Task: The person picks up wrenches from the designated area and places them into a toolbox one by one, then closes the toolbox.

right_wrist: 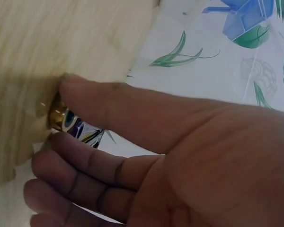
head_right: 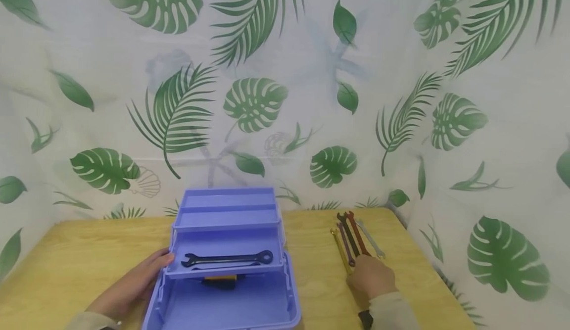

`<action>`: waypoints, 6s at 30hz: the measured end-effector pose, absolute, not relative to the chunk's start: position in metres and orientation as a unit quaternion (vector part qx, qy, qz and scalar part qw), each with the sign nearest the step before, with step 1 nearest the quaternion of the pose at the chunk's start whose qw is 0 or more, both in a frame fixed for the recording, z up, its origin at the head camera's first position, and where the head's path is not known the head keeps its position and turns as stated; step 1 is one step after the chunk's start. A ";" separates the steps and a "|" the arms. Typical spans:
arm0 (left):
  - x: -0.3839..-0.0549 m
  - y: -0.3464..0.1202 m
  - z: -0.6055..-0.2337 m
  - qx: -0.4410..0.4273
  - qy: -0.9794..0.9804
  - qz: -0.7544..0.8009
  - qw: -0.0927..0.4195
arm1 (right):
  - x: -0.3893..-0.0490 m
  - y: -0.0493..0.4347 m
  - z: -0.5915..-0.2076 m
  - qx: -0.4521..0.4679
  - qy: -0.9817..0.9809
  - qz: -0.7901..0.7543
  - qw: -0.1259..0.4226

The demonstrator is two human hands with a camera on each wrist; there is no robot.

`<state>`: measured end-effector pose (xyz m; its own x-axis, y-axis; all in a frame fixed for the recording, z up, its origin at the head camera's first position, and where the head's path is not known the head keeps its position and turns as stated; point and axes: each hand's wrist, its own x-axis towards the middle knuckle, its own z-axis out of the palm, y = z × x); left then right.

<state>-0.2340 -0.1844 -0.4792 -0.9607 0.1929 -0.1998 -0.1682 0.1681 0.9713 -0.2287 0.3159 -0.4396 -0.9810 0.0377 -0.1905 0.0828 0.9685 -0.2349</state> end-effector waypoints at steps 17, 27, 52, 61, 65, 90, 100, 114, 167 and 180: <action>-0.233 -0.188 -0.479 0.006 0.744 0.653 0.139 | -0.238 0.313 -0.447 0.047 0.983 -0.145 0.107; -0.232 -0.185 -0.479 -0.004 0.748 0.651 0.132 | -0.238 0.312 -0.446 0.041 0.982 -0.140 0.120; -0.228 -0.185 -0.479 -0.014 0.750 0.646 0.143 | -0.239 0.316 -0.449 0.038 0.978 -0.172 0.109; -0.232 -0.187 -0.481 -0.011 0.753 0.644 0.136 | -0.239 0.314 -0.449 0.048 0.977 -0.197 0.069; -0.233 -0.187 -0.481 -0.005 0.754 0.644 0.130 | -0.241 0.312 -0.448 0.063 0.979 -0.192 0.033; -0.237 -0.193 -0.478 -0.020 0.745 0.648 0.157 | -0.251 0.301 -0.445 0.075 0.965 -0.212 -0.136; -0.238 -0.192 -0.483 0.017 0.727 0.668 0.157 | -0.250 0.305 -0.446 0.077 0.972 -0.209 -0.074; -0.235 -0.192 -0.482 0.004 0.737 0.658 0.154 | -0.254 0.308 -0.451 0.061 0.973 -0.213 -0.064; -0.237 -0.192 -0.481 -0.005 0.743 0.649 0.165 | -0.247 0.285 -0.451 -0.013 0.945 -0.238 -0.222; -0.234 -0.196 -0.480 -0.010 0.747 0.651 0.135 | -0.252 0.276 -0.447 -0.058 0.916 -0.228 -0.325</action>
